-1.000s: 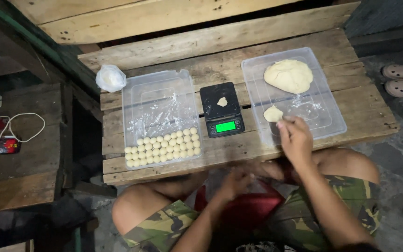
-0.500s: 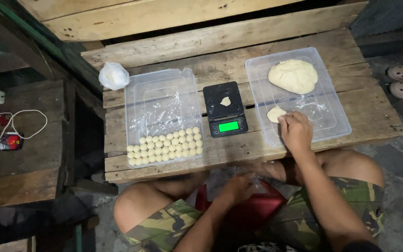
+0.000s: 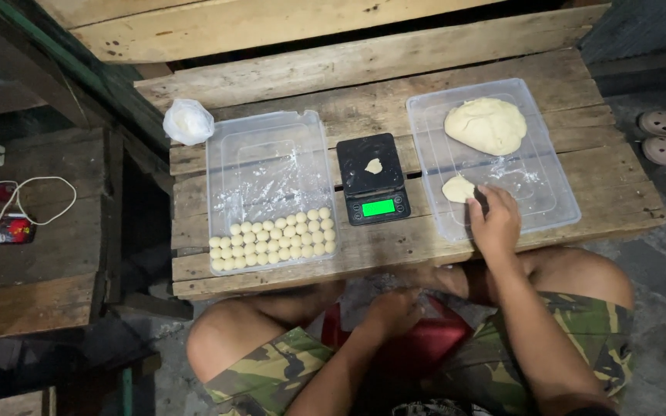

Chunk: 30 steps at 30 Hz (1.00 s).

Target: The person portions dough into small balls by hand, weighs each piece on a digital scale, and places the finished balls into a clear plastic container. The process is repeated multiple times with consistent sizing.

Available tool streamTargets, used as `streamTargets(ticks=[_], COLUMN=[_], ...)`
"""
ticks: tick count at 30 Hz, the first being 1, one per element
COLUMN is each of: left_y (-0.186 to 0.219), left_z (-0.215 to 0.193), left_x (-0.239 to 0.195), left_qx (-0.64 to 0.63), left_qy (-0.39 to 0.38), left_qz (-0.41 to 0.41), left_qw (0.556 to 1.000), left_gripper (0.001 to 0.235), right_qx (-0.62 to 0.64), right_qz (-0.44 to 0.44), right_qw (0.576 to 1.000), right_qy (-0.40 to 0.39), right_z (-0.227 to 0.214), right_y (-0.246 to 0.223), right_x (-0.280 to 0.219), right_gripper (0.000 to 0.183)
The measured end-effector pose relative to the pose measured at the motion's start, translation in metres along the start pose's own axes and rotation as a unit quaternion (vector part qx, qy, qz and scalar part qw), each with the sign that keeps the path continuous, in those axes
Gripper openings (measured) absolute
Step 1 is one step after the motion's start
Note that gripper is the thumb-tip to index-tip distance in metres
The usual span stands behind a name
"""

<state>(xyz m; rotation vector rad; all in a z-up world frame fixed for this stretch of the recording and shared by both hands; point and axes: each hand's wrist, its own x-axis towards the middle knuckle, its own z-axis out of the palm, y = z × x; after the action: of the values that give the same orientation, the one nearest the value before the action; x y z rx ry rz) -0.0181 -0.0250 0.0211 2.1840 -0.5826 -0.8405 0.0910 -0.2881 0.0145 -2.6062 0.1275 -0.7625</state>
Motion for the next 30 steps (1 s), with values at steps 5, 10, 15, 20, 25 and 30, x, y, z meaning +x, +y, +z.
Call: streamTargets(ticks=[5, 10, 15, 20, 25, 30], left_y=[-0.004, -0.013, -0.022, -0.028, -0.023, -0.044], left_z=[0.007, 0.014, 0.023, 0.036, 0.026, 0.049], left_x=[0.003, 0.005, 0.013, 0.013, 0.006, 0.02], left_qx=[0.046, 0.162, 0.086, 0.246, 0.278, 0.139], left_qy=[0.028, -0.007, -0.04, 0.023, 0.064, 0.065], left_qz=[0.032, 0.057, -0.005, 0.081, 0.128, 0.078], left_qw=[0.998, 0.985, 0.996, 0.966, 0.95, 0.985], left_gripper=[0.043, 0.043, 0.056, 0.041, 0.03, 0.038], right_qx=[-0.085, -0.089, -0.072, -0.136, -0.013, 0.199], right_qz=[0.03, 0.042, 0.058, 0.041, 0.119, 0.253], right_qw=[0.993, 0.994, 0.994, 0.988, 0.987, 0.942], right_qy=[-0.073, -0.055, -0.054, -0.068, -0.102, -0.097], right_z=[0.001, 0.007, 0.0, -0.001, 0.007, 0.0], right_y=[0.011, 0.014, 0.004, -0.002, 0.024, 0.025], right_x=[-0.008, -0.01, -0.005, -0.002, -0.002, 0.0], right_gripper=[0.03, 0.02, 0.025, 0.012, 0.013, 0.005])
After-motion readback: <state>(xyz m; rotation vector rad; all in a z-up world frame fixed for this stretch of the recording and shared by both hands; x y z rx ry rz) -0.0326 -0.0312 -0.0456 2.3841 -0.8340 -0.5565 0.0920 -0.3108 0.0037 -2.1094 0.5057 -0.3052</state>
